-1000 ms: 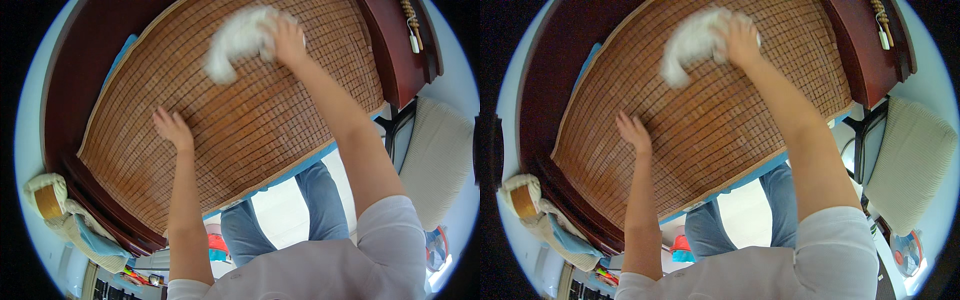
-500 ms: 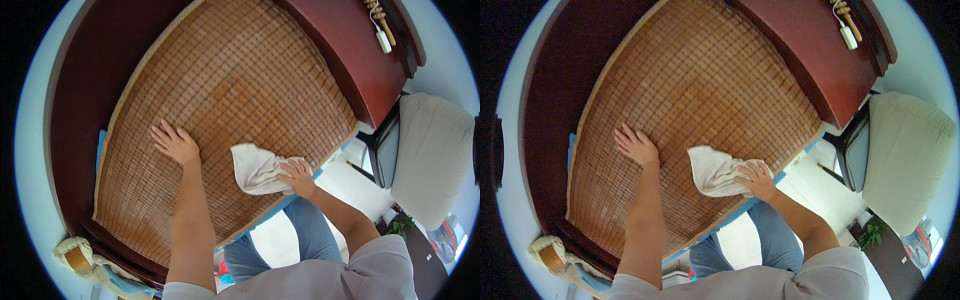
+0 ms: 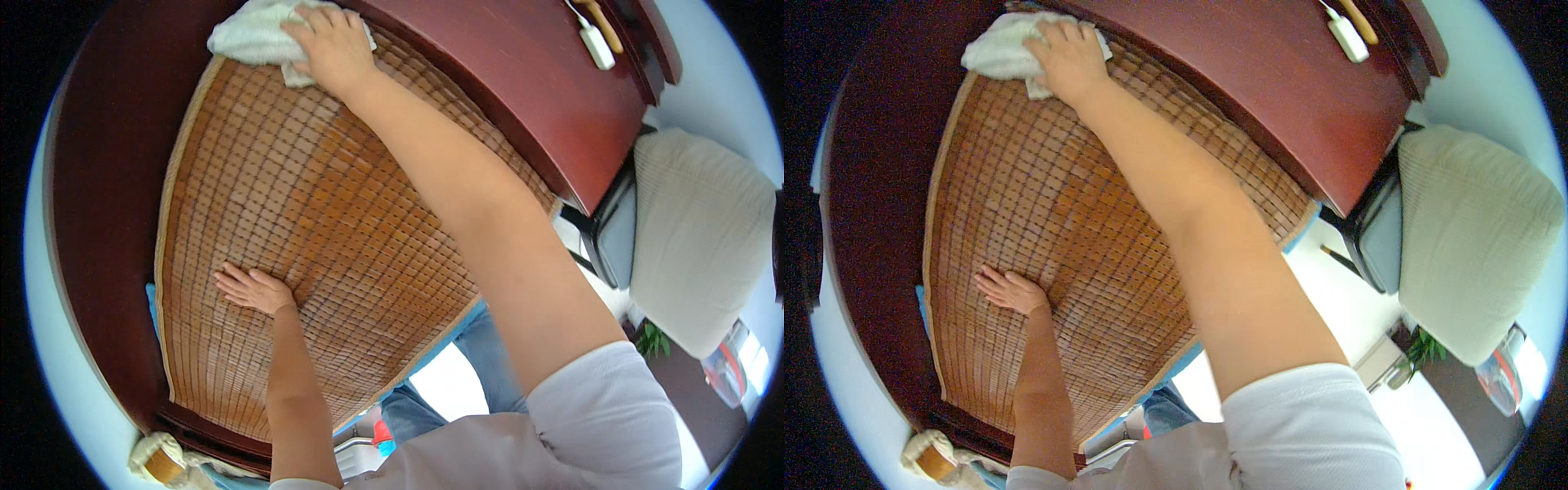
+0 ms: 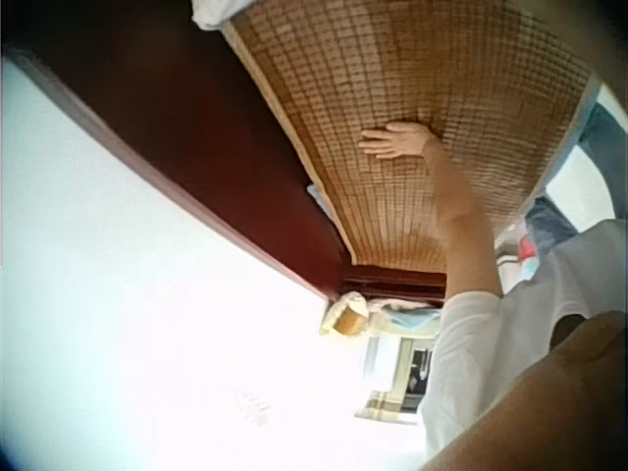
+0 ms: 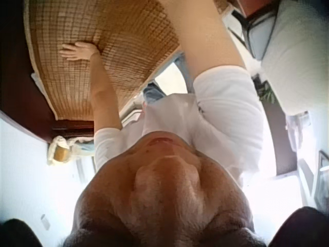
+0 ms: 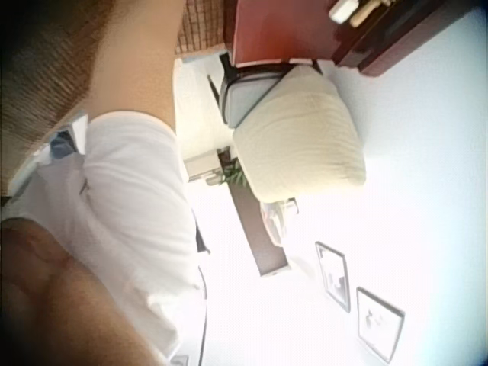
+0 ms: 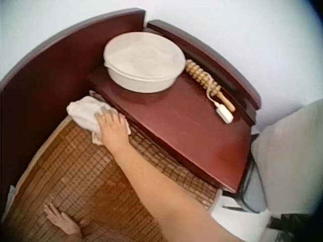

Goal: The person arranges bedding on a wooden bed frame. They place a blue mattress pad, wipe the headboard with a cloth, lay a woven mat, and then place pillows and a decorative throw on top.

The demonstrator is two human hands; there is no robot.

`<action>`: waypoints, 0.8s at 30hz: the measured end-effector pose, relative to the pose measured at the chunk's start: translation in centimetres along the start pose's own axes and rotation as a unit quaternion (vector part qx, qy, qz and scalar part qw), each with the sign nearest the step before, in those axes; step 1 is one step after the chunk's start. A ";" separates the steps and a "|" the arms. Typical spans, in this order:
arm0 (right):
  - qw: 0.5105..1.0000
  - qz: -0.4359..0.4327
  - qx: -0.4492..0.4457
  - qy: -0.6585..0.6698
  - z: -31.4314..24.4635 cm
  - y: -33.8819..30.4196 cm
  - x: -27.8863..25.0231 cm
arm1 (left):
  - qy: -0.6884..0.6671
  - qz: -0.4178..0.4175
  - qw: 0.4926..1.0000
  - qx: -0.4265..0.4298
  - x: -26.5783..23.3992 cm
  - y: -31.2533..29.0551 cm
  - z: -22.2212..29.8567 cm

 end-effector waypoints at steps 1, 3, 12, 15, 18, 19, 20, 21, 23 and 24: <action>1.000 -0.003 -0.016 0.005 0.8 -2.9 -0.9 | 0.005 -0.003 1.000 -0.009 -0.3 -0.2 -0.2; 0.999 -0.050 0.012 -0.006 3.9 -10.1 -3.5 | 0.006 -0.003 1.000 -0.022 -0.6 -0.3 -0.6; 0.944 -0.112 0.265 -0.158 18.5 -42.4 -12.7 | -0.018 0.011 0.999 0.024 -0.8 -0.7 0.0; 0.921 -0.104 0.310 -0.213 15.8 -41.2 -13.1 | -0.003 0.028 0.998 0.050 -0.4 -0.5 -0.6; 0.955 -0.110 0.230 -0.153 6.8 -43.0 -14.6 | -0.066 0.017 0.995 0.070 -0.8 -0.3 -0.7; 0.971 -0.107 0.188 -0.099 2.5 -44.7 -14.9 | -0.089 0.012 0.993 0.079 -1.1 -0.1 -1.5; 0.981 -0.127 0.136 -0.062 -2.2 -46.6 -15.7 | -0.106 0.003 0.990 0.093 -1.2 0.2 -2.4; 0.982 -0.156 0.088 -0.054 -7.5 -48.4 -16.6 | -0.120 -0.001 0.987 0.105 -1.9 0.5 -3.9; 0.979 -0.202 0.017 0.007 -16.4 -53.3 -18.7 | -0.234 -0.108 0.949 0.180 -4.1 0.7 -6.1; 0.970 -0.228 -0.025 0.077 -20.3 -55.9 -19.5 | -0.355 -0.143 0.919 0.094 -6.1 -0.5 -7.7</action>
Point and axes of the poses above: each hand's wrist, its own y-axis towards the middle knuckle, its own x-axis out of the palm, z = x × y, the point moved 5 cm from there along y, towards the middle knuckle, and after that the axes turned 15 degrees about -y, right-handed, at the moved point
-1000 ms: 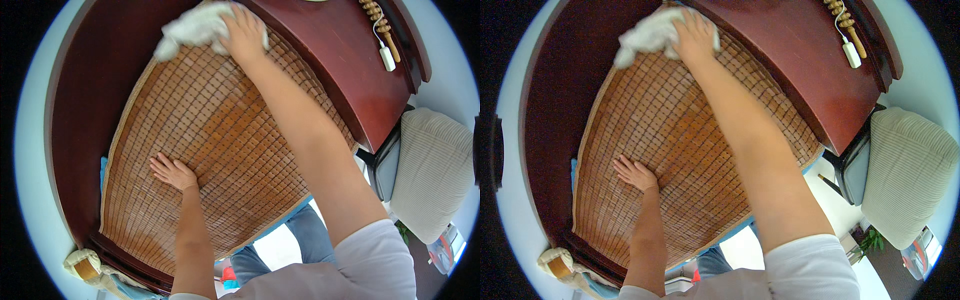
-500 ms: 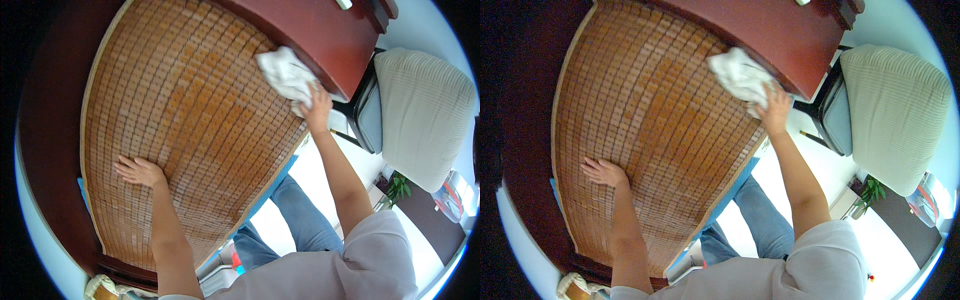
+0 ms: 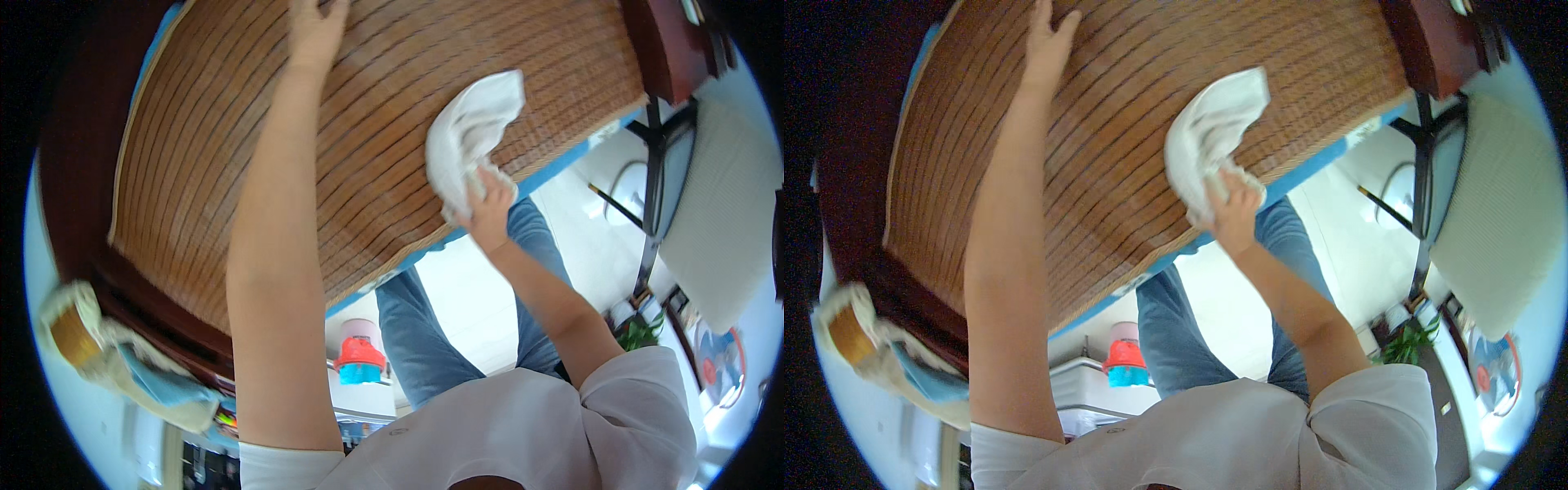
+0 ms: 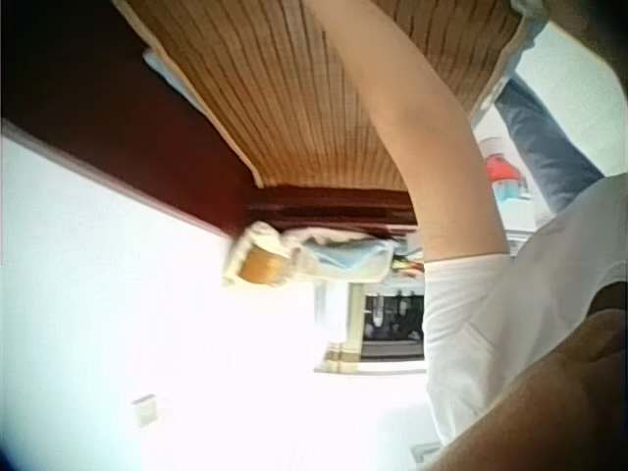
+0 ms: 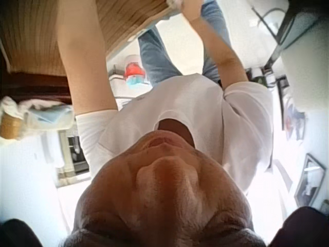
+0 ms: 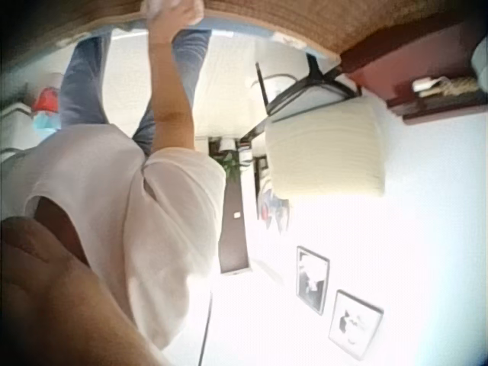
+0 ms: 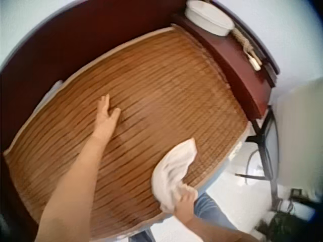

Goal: The person arranges bedding on a wooden bed frame. They place a blue mattress pad, wipe the headboard with a cloth, lay a woven mat, and then place pillows and a decorative throw on top.

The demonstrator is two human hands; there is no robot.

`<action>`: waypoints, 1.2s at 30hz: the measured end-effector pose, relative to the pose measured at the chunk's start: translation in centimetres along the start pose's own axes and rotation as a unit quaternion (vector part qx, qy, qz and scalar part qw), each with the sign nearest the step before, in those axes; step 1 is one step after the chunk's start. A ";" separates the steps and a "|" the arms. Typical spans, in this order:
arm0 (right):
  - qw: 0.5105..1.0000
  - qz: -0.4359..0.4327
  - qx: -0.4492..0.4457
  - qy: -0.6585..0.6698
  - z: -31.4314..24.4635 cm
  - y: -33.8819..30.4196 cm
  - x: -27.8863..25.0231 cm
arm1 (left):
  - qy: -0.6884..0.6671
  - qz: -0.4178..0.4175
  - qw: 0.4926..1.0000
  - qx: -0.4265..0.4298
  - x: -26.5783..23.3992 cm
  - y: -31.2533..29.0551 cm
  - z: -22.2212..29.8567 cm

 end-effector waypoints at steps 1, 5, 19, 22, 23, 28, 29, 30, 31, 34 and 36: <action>0.994 -0.076 -0.072 0.003 -3.7 -2.3 1.4 | -0.139 0.010 0.988 -0.067 -2.0 -2.6 0.4; 0.946 -0.050 -0.311 0.077 -14.1 -6.1 4.3 | -0.011 0.122 0.992 -0.035 -15.1 -18.2 -4.2; 0.988 -0.050 -0.147 -0.022 -60.4 21.7 8.9 | 0.019 0.239 0.909 -0.340 -28.5 -65.5 -13.5; 0.931 0.054 -0.360 -0.024 -69.1 12.2 11.2 | -0.003 0.313 0.895 -0.318 -28.6 -65.8 -12.8; 0.895 0.056 -0.442 -0.016 -69.9 8.1 12.7 | -0.019 0.334 0.884 -0.326 -28.7 -66.5 -12.8; 0.844 -0.050 -0.530 0.064 -65.8 -6.6 13.3 | -0.123 0.479 0.778 -0.389 -27.5 -70.9 -12.2; 0.816 -0.079 -0.572 0.037 -64.4 -9.9 12.2 | -0.142 0.497 0.749 -0.414 -26.8 -72.5 -12.1; 0.775 -0.139 -0.613 0.058 -62.4 -12.5 12.1 | -0.113 0.486 0.749 -0.437 -26.2 -73.5 -11.8; 0.751 -0.154 -0.630 0.124 -59.8 -14.1 12.9 | -0.090 0.464 0.757 -0.450 -25.6 -74.0 -11.8; 0.701 -0.206 -0.664 0.159 -52.8 -17.0 10.3 | -0.159 0.465 0.725 -0.483 -21.2 -80.2 -12.0; 0.703 -0.203 -0.669 0.132 -48.0 -14.1 8.9 | -0.202 0.431 0.715 -0.513 -19.1 -80.5 -11.0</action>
Point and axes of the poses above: each hand's wrist, its own y-axis towards the middle knuckle, its own x-axis out of the palm, z = x × y, the point moved 5 cm from there along y, towards the middle knuckle, and after that the axes turned 15 degrees about -y, right-handed, at the moved point
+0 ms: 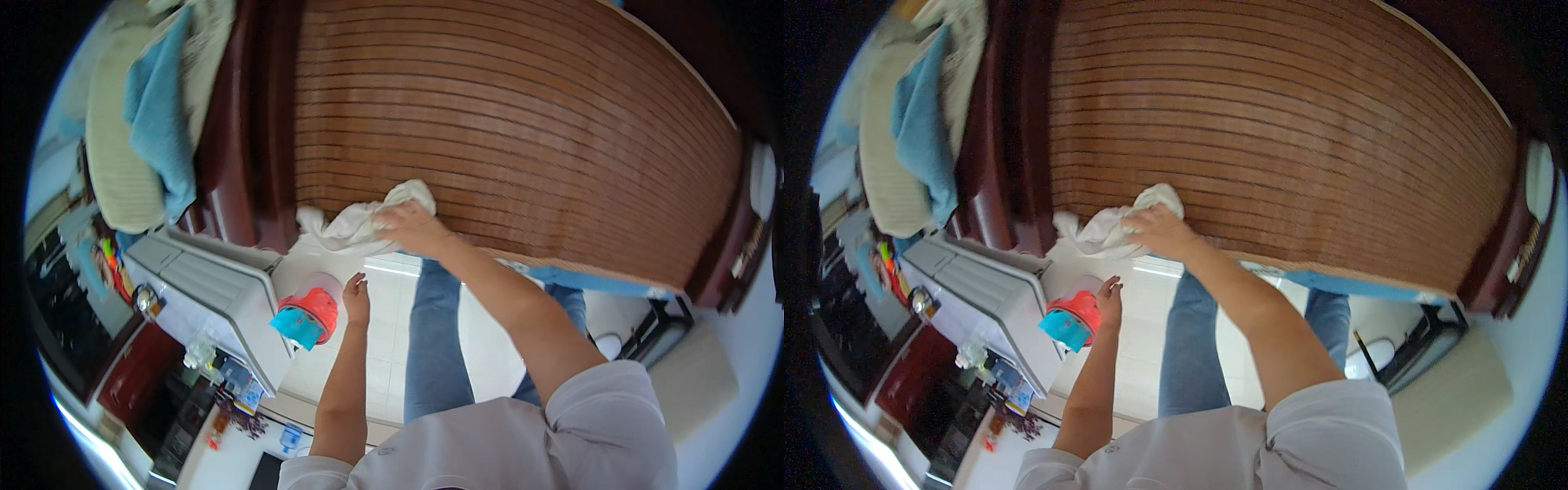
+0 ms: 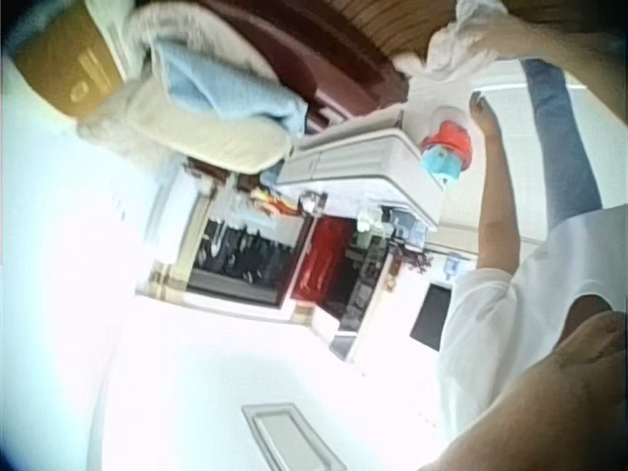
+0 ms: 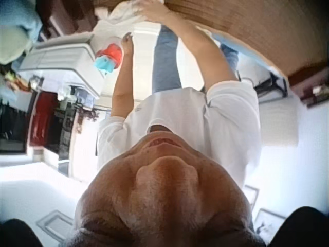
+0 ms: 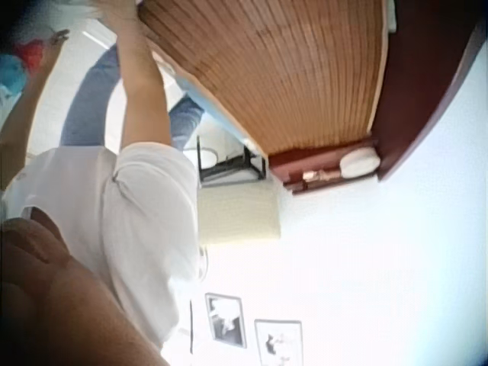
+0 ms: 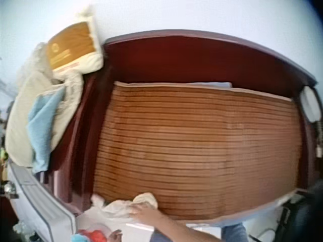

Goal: The person arranges bedding on a wooden bed frame. They place a blue mattress pad, wipe the headboard with a cloth, lay a woven mat, and then place pillows and a decorative throw on top.

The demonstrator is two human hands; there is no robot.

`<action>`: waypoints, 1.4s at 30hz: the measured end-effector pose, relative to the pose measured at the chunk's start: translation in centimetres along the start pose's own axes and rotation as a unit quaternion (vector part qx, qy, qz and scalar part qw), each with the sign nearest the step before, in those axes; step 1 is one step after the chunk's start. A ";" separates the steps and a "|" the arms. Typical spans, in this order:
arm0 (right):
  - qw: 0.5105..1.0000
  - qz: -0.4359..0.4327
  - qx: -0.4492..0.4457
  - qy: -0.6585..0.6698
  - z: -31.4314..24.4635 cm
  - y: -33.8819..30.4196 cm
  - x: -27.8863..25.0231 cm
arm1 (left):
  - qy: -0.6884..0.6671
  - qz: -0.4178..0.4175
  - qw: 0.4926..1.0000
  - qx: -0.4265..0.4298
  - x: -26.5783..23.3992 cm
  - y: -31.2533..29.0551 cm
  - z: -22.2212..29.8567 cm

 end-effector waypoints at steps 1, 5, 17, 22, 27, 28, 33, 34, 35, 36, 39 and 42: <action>0.999 -0.007 0.034 -0.024 2.4 -3.2 -2.0 | 0.018 -0.023 0.999 -0.029 0.3 -1.2 -0.3; 0.918 -0.008 0.338 -0.209 13.7 -20.7 -11.0 | 0.107 -0.111 0.985 -0.083 2.7 -4.6 -1.8; 0.286 0.557 0.327 0.708 14.4 -52.8 -27.4 | 0.054 -0.301 0.941 -0.144 18.2 -9.2 10.8; 0.269 0.620 0.168 0.717 9.6 -55.3 -33.5 | 0.114 -0.357 0.921 -0.108 24.4 -12.4 18.4; 0.241 0.625 0.147 0.727 8.6 -58.1 -37.0 | 0.171 -0.403 0.896 -0.078 28.8 -15.1 23.0; 0.241 0.621 0.139 0.733 8.4 -58.6 -37.7 | 0.185 -0.406 0.892 -0.076 29.4 -15.0 23.3; 0.222 0.630 0.125 0.733 7.7 -62.4 -38.1 | 0.195 -0.411 0.887 -0.083 33.5 -16.7 25.7; 0.221 0.629 0.112 0.737 7.5 -62.6 -38.6 | 0.208 -0.422 0.879 -0.079 34.1 -17.0 26.2; 0.220 0.626 0.098 0.742 7.4 -62.7 -39.1 | 0.220 -0.432 0.871 -0.075 34.7 -17.3 26.7; 0.231 0.624 0.079 0.742 7.2 -62.8 -39.8 | 0.232 -0.441 0.864 -0.071 35.3 -17.5 27.2; 0.239 0.633 0.050 0.734 6.6 -63.3 -40.0 | 0.227 -0.437 0.868 -0.064 37.7 -21.0 29.2; 0.221 0.641 0.052 0.734 7.0 -62.4 -39.8 | 0.184 -0.454 0.869 -0.068 37.3 -20.1 29.2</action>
Point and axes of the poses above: each hand's wrist, its own y-axis towards the middle knuckle, its own x-axis out of the palm, z = x × y, the point moved 5 cm from there along y, towards the middle knuckle, and after that the axes turned 15 degrees about -y, right-handed, at the moved point
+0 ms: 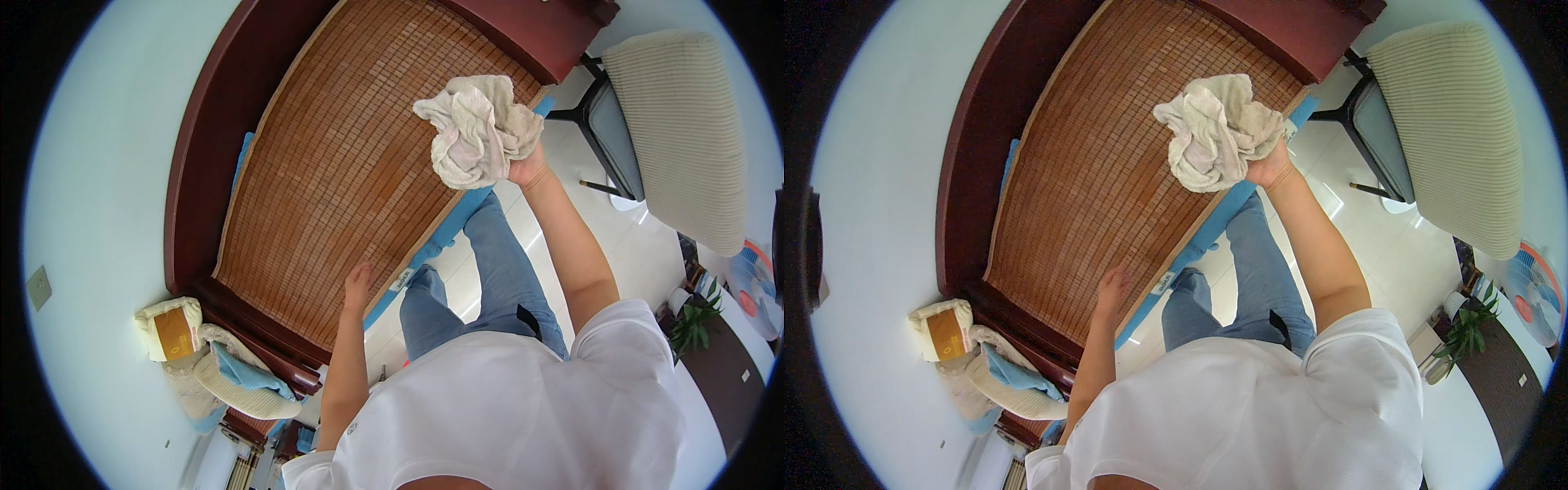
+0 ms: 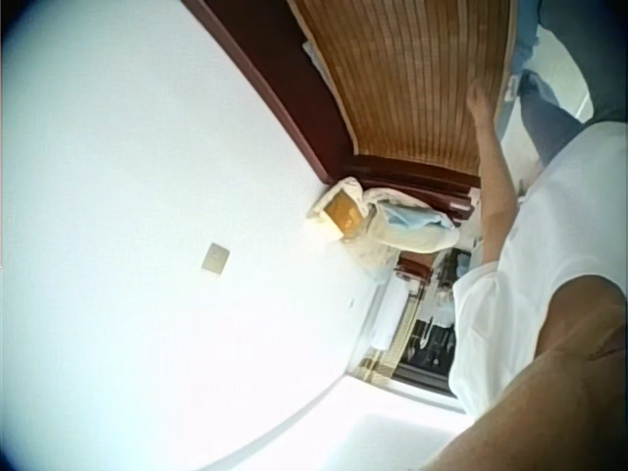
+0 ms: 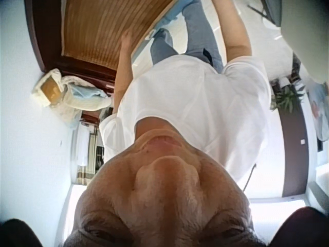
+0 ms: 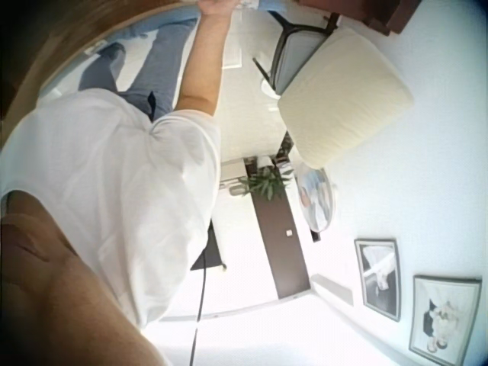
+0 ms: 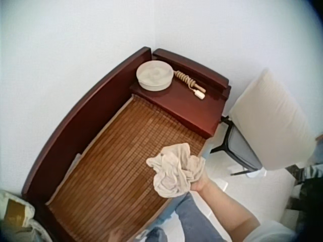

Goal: The person arranges bedding on a wooden bed frame. They place a blue mattress pad, wipe the headboard with a cloth, lay a woven mat, and then place pillows and a decorative throw on top.

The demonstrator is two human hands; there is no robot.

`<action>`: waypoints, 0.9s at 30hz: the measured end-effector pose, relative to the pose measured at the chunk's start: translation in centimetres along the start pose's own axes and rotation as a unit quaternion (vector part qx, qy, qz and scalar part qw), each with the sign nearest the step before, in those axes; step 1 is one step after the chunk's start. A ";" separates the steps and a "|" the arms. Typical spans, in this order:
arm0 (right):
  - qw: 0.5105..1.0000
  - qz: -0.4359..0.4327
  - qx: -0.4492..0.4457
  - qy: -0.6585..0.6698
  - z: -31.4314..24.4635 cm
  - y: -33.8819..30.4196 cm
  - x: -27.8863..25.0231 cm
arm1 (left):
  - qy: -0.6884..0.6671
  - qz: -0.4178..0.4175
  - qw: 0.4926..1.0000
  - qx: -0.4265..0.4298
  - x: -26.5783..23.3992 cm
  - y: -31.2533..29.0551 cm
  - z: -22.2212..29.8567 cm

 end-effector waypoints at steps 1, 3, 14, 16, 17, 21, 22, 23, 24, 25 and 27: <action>1.000 0.012 0.000 0.003 0.1 -0.1 0.1 | 0.013 0.004 1.000 -0.006 0.5 -0.2 0.3; 1.000 0.023 -0.010 0.012 0.2 -0.3 0.1 | 0.040 0.008 0.999 -0.018 1.9 -0.9 1.5; 0.998 0.011 -0.001 0.060 3.8 0.6 -2.0 | 0.080 0.044 0.995 -0.052 -2.1 -2.5 -2.5; 0.991 0.130 0.036 -0.015 5.4 0.7 -7.1 | 0.073 0.041 0.995 -0.046 -3.4 -2.8 -3.7; 0.980 0.183 0.054 -0.054 6.2 0.9 -10.7 | 0.060 0.038 0.997 -0.035 -4.4 -2.5 -4.8; 0.759 0.571 0.117 -0.290 5.4 -6.7 -30.8 | 0.082 0.012 0.996 -0.042 -4.1 -2.8 -5.9; 0.749 0.550 0.132 -0.345 5.7 -6.8 -30.8 | 0.082 0.022 0.995 -0.048 -4.3 -3.1 -6.3; 0.737 0.527 0.143 -0.399 5.1 -6.8 -30.3 | 0.082 0.028 0.995 -0.052 -4.2 -3.2 -6.7; 0.721 0.502 0.153 -0.452 5.0 -6.7 -29.8 | 0.081 0.035 0.995 -0.055 -4.1 -3.2 -7.0; 0.700 0.484 0.161 -0.500 4.7 -6.4 -30.1 | 0.084 0.023 0.995 -0.057 -3.6 -3.0 -7.3; 0.651 0.441 0.178 -0.591 4.4 -5.3 -30.7 | 0.089 0.002 0.994 -0.061 -2.8 -2.8 -7.8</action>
Point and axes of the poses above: each hand's wrist, its own y-axis towards the middle knuckle, its own x-axis out of the palm, z = x × y, the point moved 5 cm from there along y, towards the middle knuckle, and after that the axes turned 15 degrees about -y, right-handed, at the moved point
